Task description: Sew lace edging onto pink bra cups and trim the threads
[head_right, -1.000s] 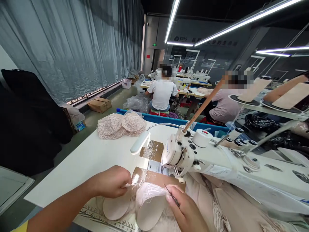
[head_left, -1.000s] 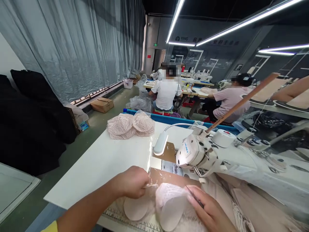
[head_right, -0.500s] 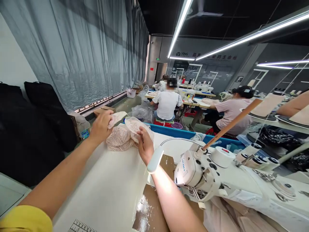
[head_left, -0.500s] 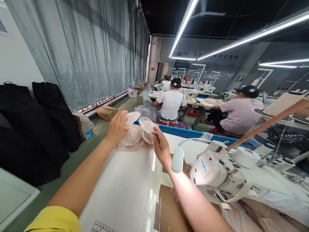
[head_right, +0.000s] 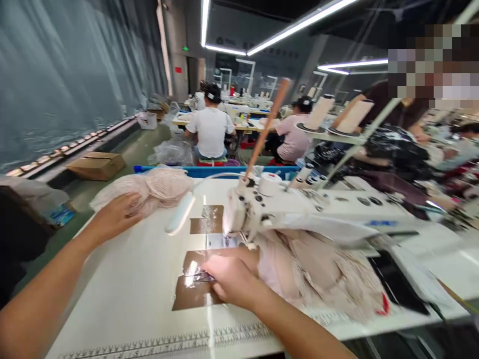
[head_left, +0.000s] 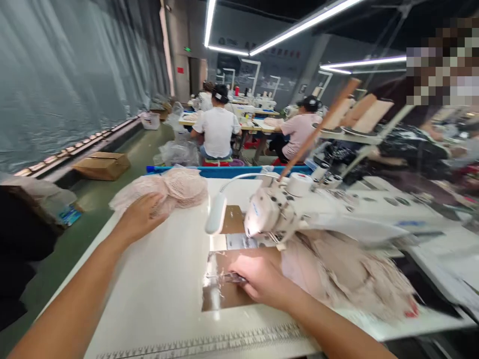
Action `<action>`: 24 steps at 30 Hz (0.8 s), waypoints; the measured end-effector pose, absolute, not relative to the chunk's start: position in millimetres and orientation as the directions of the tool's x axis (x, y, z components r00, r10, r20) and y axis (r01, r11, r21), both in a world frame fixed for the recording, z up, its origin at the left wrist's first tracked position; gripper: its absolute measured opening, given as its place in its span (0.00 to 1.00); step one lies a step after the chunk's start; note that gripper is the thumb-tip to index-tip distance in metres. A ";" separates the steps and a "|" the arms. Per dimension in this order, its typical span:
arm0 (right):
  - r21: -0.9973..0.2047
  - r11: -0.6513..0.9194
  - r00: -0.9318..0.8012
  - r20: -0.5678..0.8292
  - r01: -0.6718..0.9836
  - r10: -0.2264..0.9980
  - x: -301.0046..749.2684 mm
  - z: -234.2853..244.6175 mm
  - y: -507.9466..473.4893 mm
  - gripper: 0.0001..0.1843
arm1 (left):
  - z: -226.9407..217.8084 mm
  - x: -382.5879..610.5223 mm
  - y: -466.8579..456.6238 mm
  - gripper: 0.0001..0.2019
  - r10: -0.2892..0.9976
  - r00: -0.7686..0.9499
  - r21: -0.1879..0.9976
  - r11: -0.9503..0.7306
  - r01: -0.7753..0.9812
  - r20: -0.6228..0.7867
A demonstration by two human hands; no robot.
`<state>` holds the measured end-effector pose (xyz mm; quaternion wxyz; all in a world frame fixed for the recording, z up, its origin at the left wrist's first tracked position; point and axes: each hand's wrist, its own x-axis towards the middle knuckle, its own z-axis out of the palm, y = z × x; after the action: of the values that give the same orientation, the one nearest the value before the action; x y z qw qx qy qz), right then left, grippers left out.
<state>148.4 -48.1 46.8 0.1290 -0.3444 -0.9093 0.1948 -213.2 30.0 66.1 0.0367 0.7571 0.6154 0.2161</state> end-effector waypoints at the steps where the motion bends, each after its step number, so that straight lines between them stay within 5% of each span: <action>1: -0.440 0.631 -0.665 0.097 0.639 0.741 169.7 47.4 -59.9 0.12 | 66.4 -207.9 20.3 0.30 0.964 0.148 0.368 -0.222 0.903 0.220; 4: -0.446 0.399 -0.346 0.198 0.801 0.917 234.7 41.3 -86.0 0.10 | 61.0 -184.9 -11.8 0.28 0.976 0.212 0.499 -0.161 0.851 -0.046; 7: -0.414 0.232 -0.073 0.366 0.880 0.928 289.4 29.3 -101.6 0.08 | 54.2 -145.9 -40.0 0.23 0.921 0.338 0.603 -0.161 0.781 -0.192; 10: -0.401 0.178 0.006 0.418 0.899 0.909 324.0 21.6 -110.1 0.10 | 56.5 -91.7 -58.7 0.19 0.826 0.501 0.702 -0.196 0.685 -0.258; 14: -0.369 0.043 0.154 0.485 0.928 0.861 348.7 22.0 -110.8 0.15 | 69.9 -16.9 -71.4 0.17 0.703 0.654 0.780 -0.231 0.581 -0.279; 17: -0.275 -0.089 0.190 0.368 0.957 0.910 361.4 23.5 -106.0 0.15 | 74.7 28.6 -73.6 0.14 0.650 0.727 0.796 -0.309 0.521 -0.223; 20: -0.257 -0.056 0.139 0.316 0.965 0.938 371.6 24.5 -105.3 0.11 | 67.6 66.1 -70.7 0.12 0.625 0.763 0.827 -0.334 0.452 -0.165; 24: -0.330 0.059 0.090 0.418 0.942 0.904 373.5 31.5 -119.0 0.08 | 47.2 114.0 -64.2 0.17 0.674 0.729 0.974 -0.060 0.220 -0.123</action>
<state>373.5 -119.0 31.5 0.2749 -0.6851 -0.6738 -0.0346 114.0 -64.2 47.2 0.6076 0.7037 0.3175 0.1869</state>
